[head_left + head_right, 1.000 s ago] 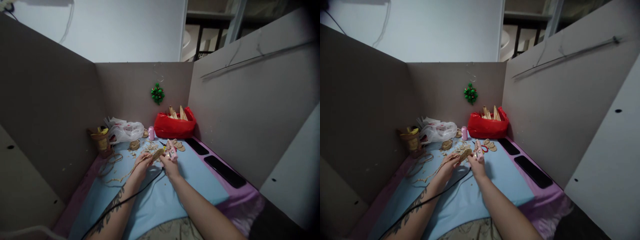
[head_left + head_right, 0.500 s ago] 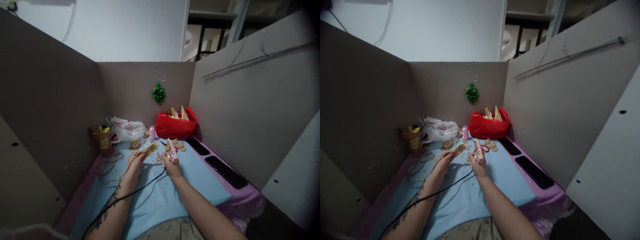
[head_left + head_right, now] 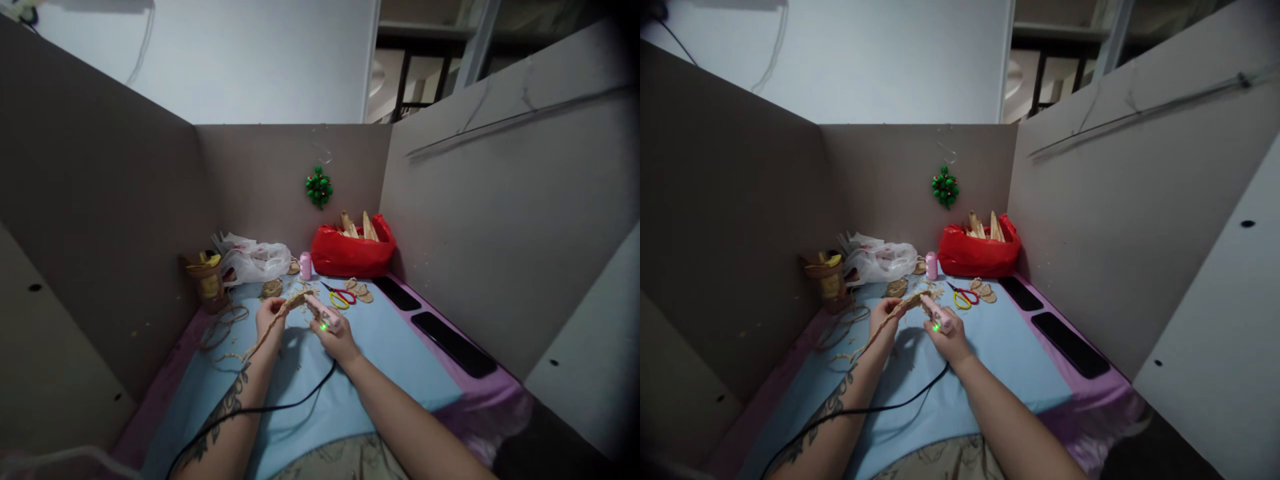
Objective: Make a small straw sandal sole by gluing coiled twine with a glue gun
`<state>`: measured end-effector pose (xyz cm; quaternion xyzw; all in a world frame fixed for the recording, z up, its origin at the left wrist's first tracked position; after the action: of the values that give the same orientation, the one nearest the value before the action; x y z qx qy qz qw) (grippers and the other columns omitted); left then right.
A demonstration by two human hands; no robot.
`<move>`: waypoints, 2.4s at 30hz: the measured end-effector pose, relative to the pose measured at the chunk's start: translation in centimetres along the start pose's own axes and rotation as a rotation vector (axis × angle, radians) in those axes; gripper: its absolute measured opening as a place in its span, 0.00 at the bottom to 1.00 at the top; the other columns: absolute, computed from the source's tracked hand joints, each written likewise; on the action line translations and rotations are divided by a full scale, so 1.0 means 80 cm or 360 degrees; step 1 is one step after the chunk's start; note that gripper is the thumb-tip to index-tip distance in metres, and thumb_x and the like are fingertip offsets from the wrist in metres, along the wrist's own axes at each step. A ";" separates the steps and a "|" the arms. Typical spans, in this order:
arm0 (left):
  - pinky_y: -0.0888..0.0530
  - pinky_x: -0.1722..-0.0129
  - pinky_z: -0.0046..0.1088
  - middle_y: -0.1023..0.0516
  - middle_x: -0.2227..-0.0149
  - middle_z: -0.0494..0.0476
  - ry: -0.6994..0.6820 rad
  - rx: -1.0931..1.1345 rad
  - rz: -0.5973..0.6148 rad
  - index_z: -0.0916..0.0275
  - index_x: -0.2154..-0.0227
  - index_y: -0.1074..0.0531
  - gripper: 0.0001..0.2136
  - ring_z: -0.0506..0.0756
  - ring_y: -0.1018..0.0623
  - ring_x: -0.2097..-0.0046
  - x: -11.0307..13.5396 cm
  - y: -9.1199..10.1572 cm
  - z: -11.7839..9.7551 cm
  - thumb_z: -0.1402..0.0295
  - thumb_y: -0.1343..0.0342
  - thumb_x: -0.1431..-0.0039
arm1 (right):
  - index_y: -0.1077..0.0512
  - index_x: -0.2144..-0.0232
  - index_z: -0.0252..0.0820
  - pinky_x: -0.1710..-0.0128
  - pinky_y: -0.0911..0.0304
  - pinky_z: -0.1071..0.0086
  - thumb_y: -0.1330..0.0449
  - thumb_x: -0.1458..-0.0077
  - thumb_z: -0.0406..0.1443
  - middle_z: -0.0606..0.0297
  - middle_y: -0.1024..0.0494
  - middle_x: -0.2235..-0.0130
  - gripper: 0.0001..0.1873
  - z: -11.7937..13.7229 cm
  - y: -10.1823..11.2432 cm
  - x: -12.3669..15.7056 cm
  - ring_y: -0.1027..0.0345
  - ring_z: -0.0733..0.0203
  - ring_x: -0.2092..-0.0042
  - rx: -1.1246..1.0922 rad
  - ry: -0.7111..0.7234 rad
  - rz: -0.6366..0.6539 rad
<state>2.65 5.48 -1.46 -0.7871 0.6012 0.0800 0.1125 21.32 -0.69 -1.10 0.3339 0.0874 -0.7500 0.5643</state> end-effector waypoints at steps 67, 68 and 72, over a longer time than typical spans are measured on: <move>0.35 0.76 0.25 0.27 0.79 0.51 -0.0054 -0.0072 0.0014 0.64 0.75 0.25 0.12 0.51 0.30 0.76 0.006 -0.002 -0.010 0.61 0.37 0.60 | 0.24 0.65 0.43 0.62 0.34 0.66 0.41 0.52 0.35 0.62 0.23 0.67 0.10 0.002 -0.006 -0.002 0.31 0.57 0.67 0.0017 0.0046 0.0076; 0.35 0.76 0.25 0.27 0.79 0.52 -0.0054 -0.0070 0.0010 0.64 0.76 0.25 0.11 0.51 0.30 0.76 0.006 -0.002 -0.010 0.61 0.37 0.60 | 0.24 0.65 0.42 0.62 0.34 0.66 0.41 0.51 0.35 0.62 0.23 0.67 0.10 0.003 -0.006 -0.002 0.31 0.57 0.67 0.0019 0.0045 0.0087; 0.35 0.75 0.25 0.26 0.79 0.52 -0.0061 -0.0065 0.0008 0.64 0.76 0.25 0.12 0.51 0.30 0.76 0.006 -0.002 -0.010 0.60 0.37 0.61 | 0.24 0.65 0.42 0.62 0.34 0.66 0.41 0.51 0.36 0.62 0.24 0.68 0.10 0.005 -0.007 -0.001 0.31 0.57 0.67 -0.0007 0.0007 0.0120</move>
<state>2.92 4.81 -0.78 -0.7860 0.5992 0.1076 0.1077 20.64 -0.68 -0.89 0.3374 0.0776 -0.7272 0.5928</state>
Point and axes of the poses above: each hand's wrist, its own x-axis away from the middle knuckle, its own y-axis out of the back of the hand, z = x × y, the point moved 6 cm from there along -x, towards the middle knuckle
